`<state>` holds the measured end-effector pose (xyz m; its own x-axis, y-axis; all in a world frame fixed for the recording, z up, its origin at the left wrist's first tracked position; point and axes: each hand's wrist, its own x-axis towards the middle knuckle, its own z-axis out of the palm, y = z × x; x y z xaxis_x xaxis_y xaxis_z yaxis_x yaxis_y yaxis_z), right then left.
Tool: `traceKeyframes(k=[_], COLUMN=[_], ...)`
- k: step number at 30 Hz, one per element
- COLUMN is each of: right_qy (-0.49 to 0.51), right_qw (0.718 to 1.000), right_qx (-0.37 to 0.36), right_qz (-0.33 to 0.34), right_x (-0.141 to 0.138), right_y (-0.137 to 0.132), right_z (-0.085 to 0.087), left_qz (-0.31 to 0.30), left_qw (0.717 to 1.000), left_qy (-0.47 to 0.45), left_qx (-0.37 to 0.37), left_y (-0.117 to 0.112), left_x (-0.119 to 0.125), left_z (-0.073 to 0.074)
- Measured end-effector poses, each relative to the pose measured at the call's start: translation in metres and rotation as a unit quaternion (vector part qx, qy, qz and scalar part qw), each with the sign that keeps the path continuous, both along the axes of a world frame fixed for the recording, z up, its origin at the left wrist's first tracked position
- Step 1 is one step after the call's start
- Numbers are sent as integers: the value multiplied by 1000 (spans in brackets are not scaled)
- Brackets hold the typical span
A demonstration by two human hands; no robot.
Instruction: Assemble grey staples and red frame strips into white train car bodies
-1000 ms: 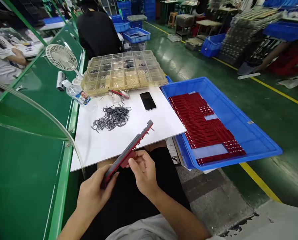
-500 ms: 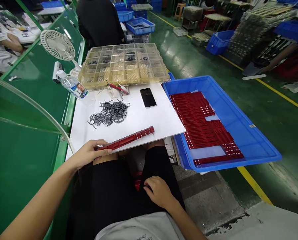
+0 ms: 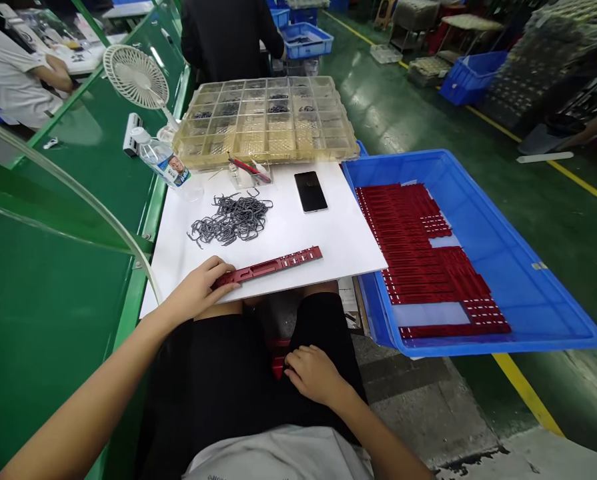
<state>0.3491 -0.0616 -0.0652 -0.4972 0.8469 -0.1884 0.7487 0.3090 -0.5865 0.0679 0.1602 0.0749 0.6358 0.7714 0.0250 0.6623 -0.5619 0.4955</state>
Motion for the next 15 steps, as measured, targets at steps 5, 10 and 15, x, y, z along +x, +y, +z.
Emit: traceKeyframes(k=[5, 10, 15], right_qy=[66, 171, 112], right_qw=[978, 917, 942], right_qx=[190, 358, 316], right_qz=[44, -37, -32], right_x=[4, 30, 49], right_y=[44, 128, 204], right_z=[19, 75, 111], left_qz=[21, 79, 90], left_qw=[990, 976, 944], left_qy=[86, 92, 10], left_qx=[112, 180, 316], left_y=[-1, -18, -56], left_x=[-12, -15, 0], left_z=[-9, -19, -46])
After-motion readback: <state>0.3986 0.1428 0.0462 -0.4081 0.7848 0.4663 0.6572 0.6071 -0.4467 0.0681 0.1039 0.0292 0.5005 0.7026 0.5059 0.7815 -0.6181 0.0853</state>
